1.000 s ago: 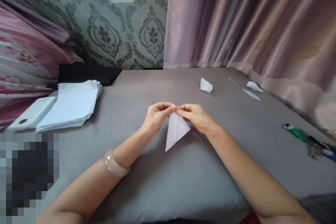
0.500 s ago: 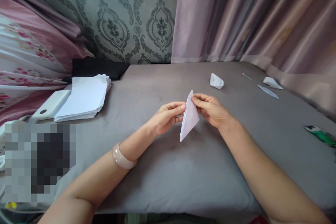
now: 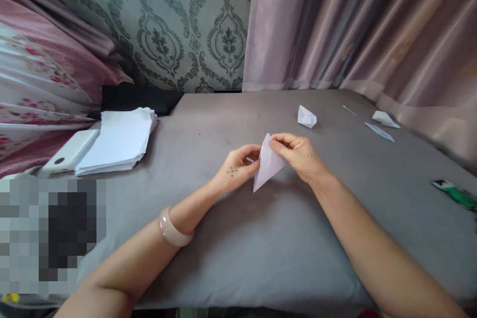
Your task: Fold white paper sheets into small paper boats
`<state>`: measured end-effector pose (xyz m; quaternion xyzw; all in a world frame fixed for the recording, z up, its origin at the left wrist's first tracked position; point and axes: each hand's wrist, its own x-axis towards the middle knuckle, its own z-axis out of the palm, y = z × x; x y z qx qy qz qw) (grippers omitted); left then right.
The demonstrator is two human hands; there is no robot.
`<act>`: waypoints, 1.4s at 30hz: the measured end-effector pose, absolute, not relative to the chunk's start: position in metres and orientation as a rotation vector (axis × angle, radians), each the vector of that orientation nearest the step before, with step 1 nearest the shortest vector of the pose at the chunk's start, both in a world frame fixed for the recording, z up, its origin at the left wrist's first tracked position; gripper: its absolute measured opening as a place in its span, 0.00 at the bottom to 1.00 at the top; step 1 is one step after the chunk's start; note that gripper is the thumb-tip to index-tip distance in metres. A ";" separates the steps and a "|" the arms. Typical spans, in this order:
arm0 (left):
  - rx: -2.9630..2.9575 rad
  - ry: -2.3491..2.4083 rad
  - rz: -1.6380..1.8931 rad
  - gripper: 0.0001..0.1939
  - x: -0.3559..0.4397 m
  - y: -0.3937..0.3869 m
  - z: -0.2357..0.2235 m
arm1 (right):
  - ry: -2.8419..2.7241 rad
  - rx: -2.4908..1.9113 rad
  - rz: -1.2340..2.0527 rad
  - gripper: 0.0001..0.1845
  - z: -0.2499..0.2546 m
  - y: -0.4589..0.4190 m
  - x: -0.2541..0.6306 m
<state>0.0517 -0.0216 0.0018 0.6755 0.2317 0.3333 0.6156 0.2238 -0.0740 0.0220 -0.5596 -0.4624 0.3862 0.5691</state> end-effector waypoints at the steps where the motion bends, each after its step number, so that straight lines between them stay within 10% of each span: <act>1: 1.616 0.545 0.741 0.13 0.052 -0.021 0.000 | -1.144 -1.329 0.838 0.12 0.022 -0.074 0.222; 11: 1.727 0.978 1.040 0.01 0.049 -0.017 -0.008 | -1.436 -1.651 0.176 0.32 0.021 -0.086 0.191; 18: 1.889 1.101 1.066 0.06 0.049 -0.023 -0.006 | -1.583 -1.922 0.137 0.19 0.005 -0.082 0.172; 42: 3.031 0.495 0.334 0.16 0.015 0.004 -0.012 | -2.291 -1.655 0.139 0.28 -0.014 -0.082 0.214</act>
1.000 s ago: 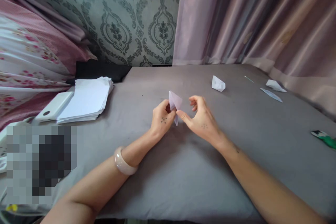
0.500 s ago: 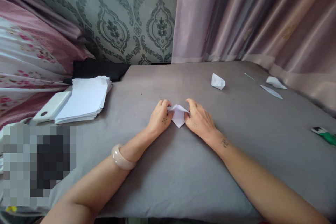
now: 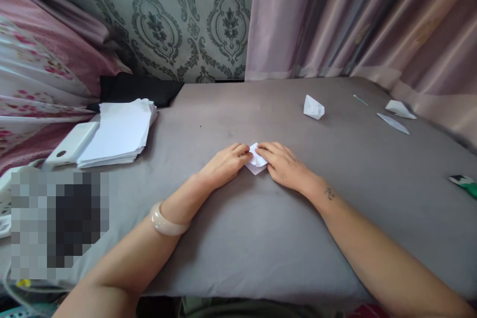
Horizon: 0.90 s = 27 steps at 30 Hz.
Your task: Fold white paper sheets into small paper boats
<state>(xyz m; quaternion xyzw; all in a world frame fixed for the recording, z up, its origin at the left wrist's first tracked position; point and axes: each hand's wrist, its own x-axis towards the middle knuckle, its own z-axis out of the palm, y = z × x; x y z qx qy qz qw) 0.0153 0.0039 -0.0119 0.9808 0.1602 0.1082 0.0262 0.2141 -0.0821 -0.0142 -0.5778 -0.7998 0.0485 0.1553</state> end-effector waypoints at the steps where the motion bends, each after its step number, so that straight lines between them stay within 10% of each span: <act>1: 3.050 0.477 0.301 0.16 0.016 0.003 -0.011 | -2.303 -1.662 0.137 0.28 -0.012 -0.083 0.214; 27: 2.817 0.400 0.327 0.17 0.007 0.008 -0.011 | -2.093 -1.641 0.299 0.19 -0.017 -0.081 0.209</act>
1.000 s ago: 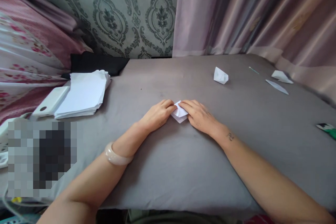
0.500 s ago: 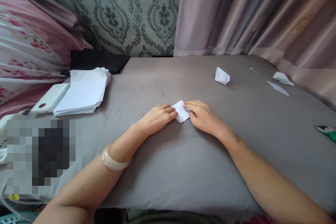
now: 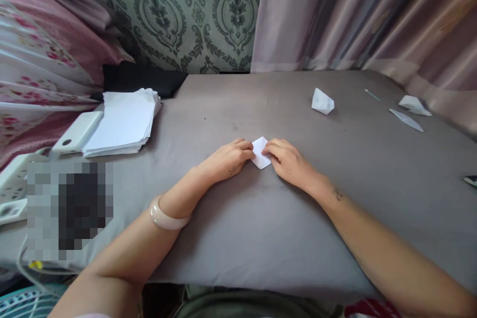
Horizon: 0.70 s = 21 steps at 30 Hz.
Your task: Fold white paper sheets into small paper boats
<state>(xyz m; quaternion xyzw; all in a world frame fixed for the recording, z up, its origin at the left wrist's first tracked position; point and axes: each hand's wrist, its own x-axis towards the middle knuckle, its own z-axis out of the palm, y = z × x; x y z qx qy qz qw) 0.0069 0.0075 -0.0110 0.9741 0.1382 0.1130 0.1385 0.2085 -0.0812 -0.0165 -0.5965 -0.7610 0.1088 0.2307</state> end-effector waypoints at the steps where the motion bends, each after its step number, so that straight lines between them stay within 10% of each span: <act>1: 2.795 0.395 0.353 0.17 0.007 0.009 -0.013 | -2.066 -1.652 0.339 0.19 -0.016 -0.081 0.209; 21: 2.242 0.897 0.541 0.11 0.017 0.020 -0.016 | -1.661 -1.759 0.422 0.13 -0.023 -0.077 0.208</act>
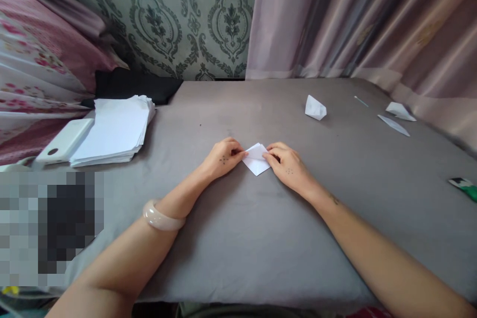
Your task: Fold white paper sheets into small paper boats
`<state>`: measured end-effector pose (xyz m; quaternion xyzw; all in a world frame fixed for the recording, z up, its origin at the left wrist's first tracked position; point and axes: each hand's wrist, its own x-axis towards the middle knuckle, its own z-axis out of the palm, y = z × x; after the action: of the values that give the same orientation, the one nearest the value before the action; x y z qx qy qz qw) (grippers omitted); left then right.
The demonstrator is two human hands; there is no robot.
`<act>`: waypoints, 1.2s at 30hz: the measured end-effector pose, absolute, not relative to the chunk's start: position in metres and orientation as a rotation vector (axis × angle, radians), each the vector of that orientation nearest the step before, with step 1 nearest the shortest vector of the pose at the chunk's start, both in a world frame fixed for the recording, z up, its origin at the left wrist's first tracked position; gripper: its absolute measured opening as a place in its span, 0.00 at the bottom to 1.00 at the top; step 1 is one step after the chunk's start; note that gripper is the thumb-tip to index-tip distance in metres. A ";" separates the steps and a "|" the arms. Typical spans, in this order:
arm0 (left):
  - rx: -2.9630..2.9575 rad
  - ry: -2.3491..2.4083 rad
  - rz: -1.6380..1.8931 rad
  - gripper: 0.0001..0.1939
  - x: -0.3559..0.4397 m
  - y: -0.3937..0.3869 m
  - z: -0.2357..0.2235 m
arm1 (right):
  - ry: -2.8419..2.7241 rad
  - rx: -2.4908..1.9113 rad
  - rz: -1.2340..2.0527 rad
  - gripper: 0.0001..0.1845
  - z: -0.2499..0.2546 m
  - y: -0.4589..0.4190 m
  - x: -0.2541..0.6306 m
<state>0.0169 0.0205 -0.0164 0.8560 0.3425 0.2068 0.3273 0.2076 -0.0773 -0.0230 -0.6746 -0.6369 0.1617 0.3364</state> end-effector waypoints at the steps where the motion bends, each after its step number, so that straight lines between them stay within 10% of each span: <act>1: 2.221 0.944 0.544 0.10 0.018 0.021 -0.016 | -1.643 -1.784 0.396 0.12 -0.024 -0.076 0.207; 12: 2.512 0.788 0.618 0.14 0.024 0.016 -0.026 | -1.633 -1.916 0.284 0.03 -0.029 -0.077 0.218; 19: 2.874 0.448 0.359 0.20 0.024 0.007 -0.016 | -1.967 -1.844 0.203 0.17 -0.025 -0.080 0.212; 27: 2.360 0.910 0.622 0.07 0.045 0.013 -0.027 | -1.815 -1.894 0.258 0.12 -0.023 -0.074 0.208; 36: 2.026 0.926 0.580 0.16 0.045 0.016 -0.029 | -1.656 -2.040 0.277 0.12 -0.025 -0.079 0.206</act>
<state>0.0454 0.0159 -0.0294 0.8038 0.3674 0.2301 0.4075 0.2057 -0.0790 -0.0255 -0.7482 -0.6073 0.1014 0.2470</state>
